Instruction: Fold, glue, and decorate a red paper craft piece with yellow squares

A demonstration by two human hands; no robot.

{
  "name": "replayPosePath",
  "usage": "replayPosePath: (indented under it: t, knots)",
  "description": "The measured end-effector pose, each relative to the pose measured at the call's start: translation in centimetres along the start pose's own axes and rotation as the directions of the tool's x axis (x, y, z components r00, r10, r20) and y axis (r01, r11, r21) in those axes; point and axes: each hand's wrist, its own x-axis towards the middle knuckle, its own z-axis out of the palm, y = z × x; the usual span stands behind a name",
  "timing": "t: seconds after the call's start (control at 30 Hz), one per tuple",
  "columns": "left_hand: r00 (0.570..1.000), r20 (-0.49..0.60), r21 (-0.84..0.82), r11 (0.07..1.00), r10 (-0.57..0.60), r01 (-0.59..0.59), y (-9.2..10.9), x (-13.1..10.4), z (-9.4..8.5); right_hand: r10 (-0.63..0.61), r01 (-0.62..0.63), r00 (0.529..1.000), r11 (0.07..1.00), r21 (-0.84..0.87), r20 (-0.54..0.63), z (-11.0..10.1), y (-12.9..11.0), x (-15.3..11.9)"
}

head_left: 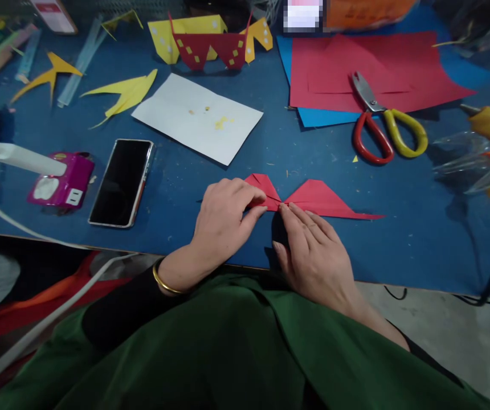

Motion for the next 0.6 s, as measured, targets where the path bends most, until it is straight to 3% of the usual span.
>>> replayPosePath:
  t: [0.37, 0.6]
  knots:
    - [0.996, -0.009, 0.133, 0.987, -0.093, 0.094, -0.2, 0.3, -0.5, -0.036, 0.039, 0.998, 0.996, -0.076, 0.045, -0.1, 0.0, 0.1]
    - [0.994, 0.024, 0.190, 0.976, -0.109, 0.102, -2.2, 0.2, -2.3, -0.025, 0.028, 0.999, 0.997, -0.065, 0.043, -0.3, 0.0, 0.1]
